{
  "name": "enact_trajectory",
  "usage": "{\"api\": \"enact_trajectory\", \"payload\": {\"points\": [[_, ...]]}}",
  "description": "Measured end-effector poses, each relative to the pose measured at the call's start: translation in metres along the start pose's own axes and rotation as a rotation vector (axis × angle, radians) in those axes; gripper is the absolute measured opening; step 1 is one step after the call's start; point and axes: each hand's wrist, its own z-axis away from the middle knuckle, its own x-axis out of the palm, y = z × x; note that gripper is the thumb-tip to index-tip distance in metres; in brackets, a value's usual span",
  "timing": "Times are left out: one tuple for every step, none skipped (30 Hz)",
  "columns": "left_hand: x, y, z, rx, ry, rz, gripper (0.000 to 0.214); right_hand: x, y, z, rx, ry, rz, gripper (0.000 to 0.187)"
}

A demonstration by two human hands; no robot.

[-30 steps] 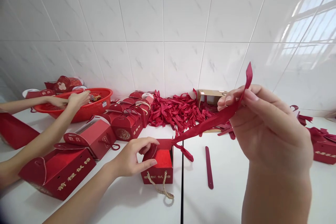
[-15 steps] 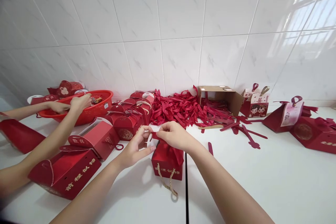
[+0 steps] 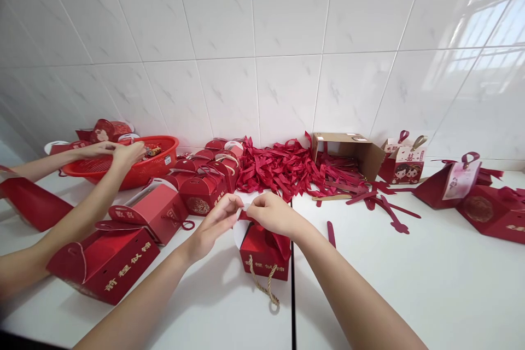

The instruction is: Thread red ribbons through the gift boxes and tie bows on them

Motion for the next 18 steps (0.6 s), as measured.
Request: {"api": "enact_trajectory", "payload": {"points": [[0.0,0.0,-0.001,-0.02,0.026,0.02,0.02,0.001,0.001,-0.001,-0.008,0.001,0.001,0.022],[0.0,0.001,-0.001,-0.042,0.051,0.035,0.02,0.002,0.001,-0.001,-0.019,0.002,0.0,0.021],[0.001,0.001,-0.002,-0.059,0.072,0.044,0.018,0.003,0.002,-0.001,-0.03,0.0,0.0,0.021],[0.002,0.001,-0.003,-0.065,0.086,0.048,0.016,0.004,0.002,-0.001,-0.041,-0.002,0.0,0.021],[0.003,0.002,-0.004,-0.06,0.095,0.047,0.013,0.005,0.001,-0.001,-0.047,-0.003,0.004,0.021],[0.004,0.002,-0.005,-0.049,0.1,0.045,0.012,0.006,0.001,0.0,-0.053,-0.003,0.011,0.021],[0.004,0.001,-0.006,-0.036,0.102,0.042,0.011,0.007,0.0,0.001,-0.057,-0.003,0.024,0.021],[0.004,0.001,-0.008,-0.026,0.105,0.037,0.012,0.007,-0.002,0.002,-0.065,0.007,0.04,0.021],[0.003,0.001,-0.008,-0.02,0.113,0.027,0.013,0.006,-0.003,0.003,-0.078,0.036,0.057,0.021],[0.0,0.001,-0.009,-0.02,0.136,-0.001,0.014,0.004,-0.004,0.005,-0.097,0.086,0.076,0.021],[-0.004,0.001,-0.009,-0.028,0.179,-0.073,0.015,0.001,-0.004,0.007,-0.115,0.154,0.095,0.022],[-0.009,0.0,-0.007,-0.053,0.231,-0.212,0.017,-0.004,-0.004,0.01,-0.128,0.232,0.118,0.024],[-0.014,0.0,-0.005,-0.091,0.281,-0.392,0.019,-0.009,-0.003,0.014,-0.132,0.311,0.147,0.026],[-0.02,-0.001,-0.003,-0.139,0.324,-0.593,0.02,-0.015,-0.001,0.019,-0.124,0.379,0.182,0.026],[-0.024,-0.003,0.0,-0.2,0.334,-0.785,0.02,-0.021,0.001,0.025,-0.102,0.426,0.229,0.025],[-0.028,-0.004,0.003,-0.243,0.327,-0.882,0.02,-0.026,0.005,0.033,-0.07,0.452,0.282,0.026],[-0.03,-0.005,0.006,-0.269,0.309,-0.936,0.02,-0.03,0.009,0.04,-0.03,0.46,0.335,0.028],[-0.029,-0.007,0.007,-0.277,0.287,-0.952,0.021,-0.032,0.013,0.048,0.012,0.457,0.377,0.033]]}}
